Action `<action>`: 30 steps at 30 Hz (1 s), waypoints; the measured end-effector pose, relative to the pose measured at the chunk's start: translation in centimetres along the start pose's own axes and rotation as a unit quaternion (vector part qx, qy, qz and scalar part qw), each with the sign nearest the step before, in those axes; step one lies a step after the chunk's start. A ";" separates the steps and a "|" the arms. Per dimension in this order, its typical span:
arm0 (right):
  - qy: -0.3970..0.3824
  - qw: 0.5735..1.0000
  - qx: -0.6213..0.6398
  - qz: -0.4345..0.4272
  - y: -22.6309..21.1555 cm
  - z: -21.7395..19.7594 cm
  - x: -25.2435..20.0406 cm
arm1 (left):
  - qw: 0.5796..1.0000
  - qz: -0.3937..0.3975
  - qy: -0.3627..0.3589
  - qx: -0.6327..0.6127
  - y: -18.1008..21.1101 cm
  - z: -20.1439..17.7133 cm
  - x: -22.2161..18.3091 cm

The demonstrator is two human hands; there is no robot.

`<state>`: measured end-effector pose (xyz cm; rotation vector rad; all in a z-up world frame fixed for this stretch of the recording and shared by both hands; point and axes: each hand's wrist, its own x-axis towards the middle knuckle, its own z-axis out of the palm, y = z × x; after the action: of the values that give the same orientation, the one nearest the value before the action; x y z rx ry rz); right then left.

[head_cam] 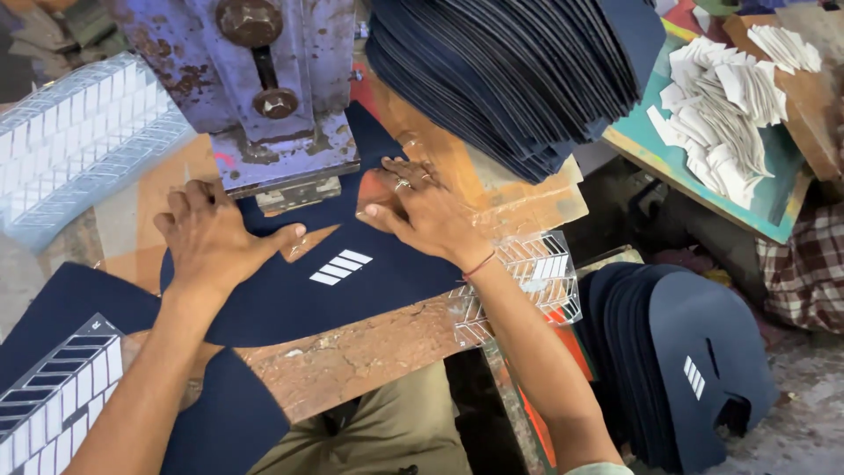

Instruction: Applying patterned decals onto pieces of blue fabric using a heat press machine.

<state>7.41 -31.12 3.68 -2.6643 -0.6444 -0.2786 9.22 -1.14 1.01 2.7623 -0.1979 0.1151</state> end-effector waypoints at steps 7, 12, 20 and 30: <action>0.080 0.949 0.134 0.272 -3.9 -5.7 -9.9 | 0.986 0.085 0.120 0.081 1.0 1.6 -5.6; 0.191 0.876 0.114 0.427 5.5 -8.3 -21.9 | 0.991 0.124 0.056 0.010 0.8 -0.1 -7.3; 0.088 0.967 -0.011 0.237 -10.3 -18.3 -13.8 | 0.986 0.157 0.061 0.006 -0.3 1.9 -8.6; -0.067 0.848 0.513 0.114 -10.0 1.8 -1.5 | 0.982 0.176 0.073 0.000 -0.2 2.4 -8.9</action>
<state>1.52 -22.80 4.82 -1.6812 -0.3422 0.2707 0.63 -0.69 -2.22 2.6773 -0.6442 0.4065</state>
